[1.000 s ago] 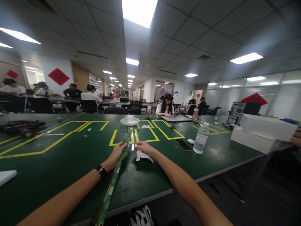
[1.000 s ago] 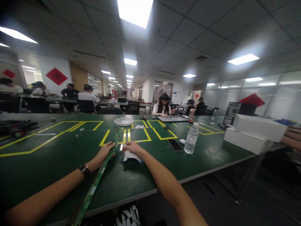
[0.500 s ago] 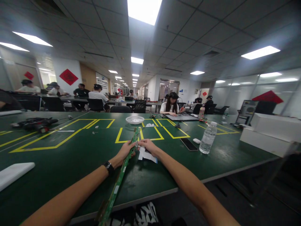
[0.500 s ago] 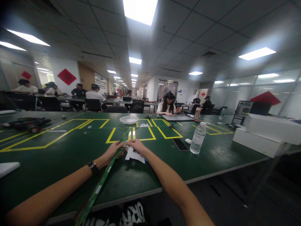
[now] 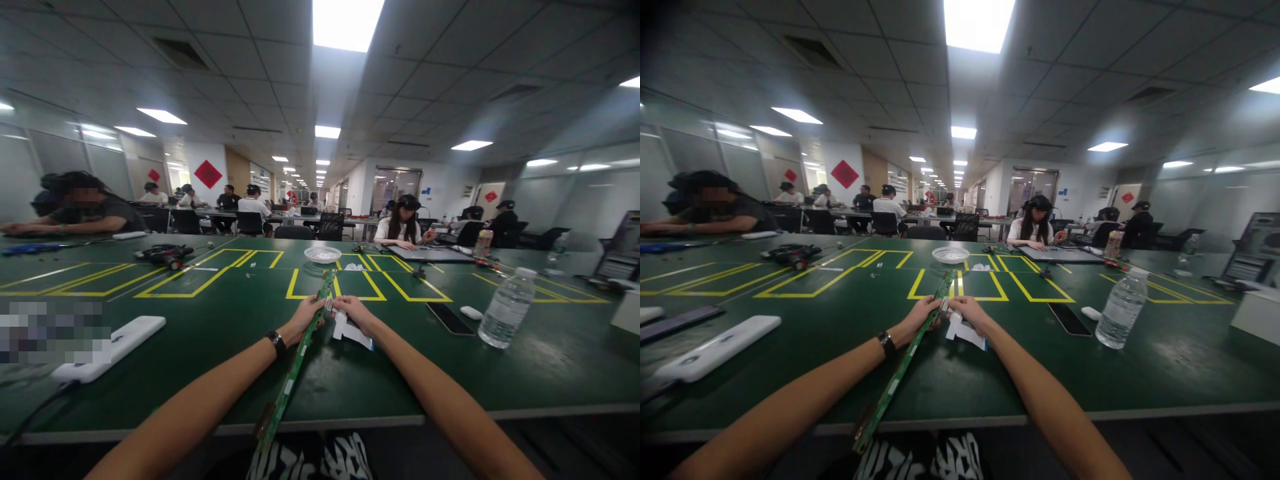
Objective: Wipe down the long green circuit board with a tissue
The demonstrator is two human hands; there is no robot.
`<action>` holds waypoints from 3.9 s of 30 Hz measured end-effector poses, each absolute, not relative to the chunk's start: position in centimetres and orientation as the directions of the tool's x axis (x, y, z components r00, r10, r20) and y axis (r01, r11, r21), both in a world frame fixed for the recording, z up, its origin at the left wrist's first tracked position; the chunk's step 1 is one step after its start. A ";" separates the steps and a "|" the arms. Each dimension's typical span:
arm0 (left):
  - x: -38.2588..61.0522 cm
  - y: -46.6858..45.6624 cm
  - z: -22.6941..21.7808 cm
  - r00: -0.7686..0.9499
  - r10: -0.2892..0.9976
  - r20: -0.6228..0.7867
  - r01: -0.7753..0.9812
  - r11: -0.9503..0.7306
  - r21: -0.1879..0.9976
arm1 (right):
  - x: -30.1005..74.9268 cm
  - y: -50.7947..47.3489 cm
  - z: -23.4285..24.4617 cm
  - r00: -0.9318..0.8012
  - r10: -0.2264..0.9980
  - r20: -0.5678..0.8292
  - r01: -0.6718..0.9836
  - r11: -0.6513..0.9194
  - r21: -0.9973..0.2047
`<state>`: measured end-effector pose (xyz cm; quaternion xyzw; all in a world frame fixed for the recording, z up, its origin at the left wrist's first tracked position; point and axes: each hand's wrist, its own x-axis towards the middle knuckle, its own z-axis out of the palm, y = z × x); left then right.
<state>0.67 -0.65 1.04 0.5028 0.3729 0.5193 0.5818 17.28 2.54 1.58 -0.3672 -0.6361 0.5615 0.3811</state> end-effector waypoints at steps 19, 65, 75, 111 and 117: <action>0.8 -0.5 0.5 0.206 0.972 0.114 -0.226 -0.067 0.972 | 17.4 2.6 1.6 -0.440 0.896 0.049 0.010 0.060 -0.998; 0.7 -0.4 -0.1 0.237 0.962 0.135 -0.196 -0.089 0.977 | 17.7 2.6 1.7 -0.425 0.904 0.031 0.085 0.075 -0.994; 0.8 -0.7 0.0 0.233 0.962 0.142 -0.161 -0.106 0.981 | 17.5 2.9 1.4 -0.422 0.906 0.038 0.093 0.084 -0.992; 0.7 -1.4 -0.2 0.262 0.949 0.177 0.048 -0.195 0.980 | 17.7 2.7 1.1 -0.463 0.884 0.067 0.146 0.150 -0.978; 0.8 -1.7 0.5 0.287 0.948 0.138 0.032 -0.153 0.988 | 17.6 2.7 1.0 -0.455 0.886 0.089 0.156 0.178 -0.972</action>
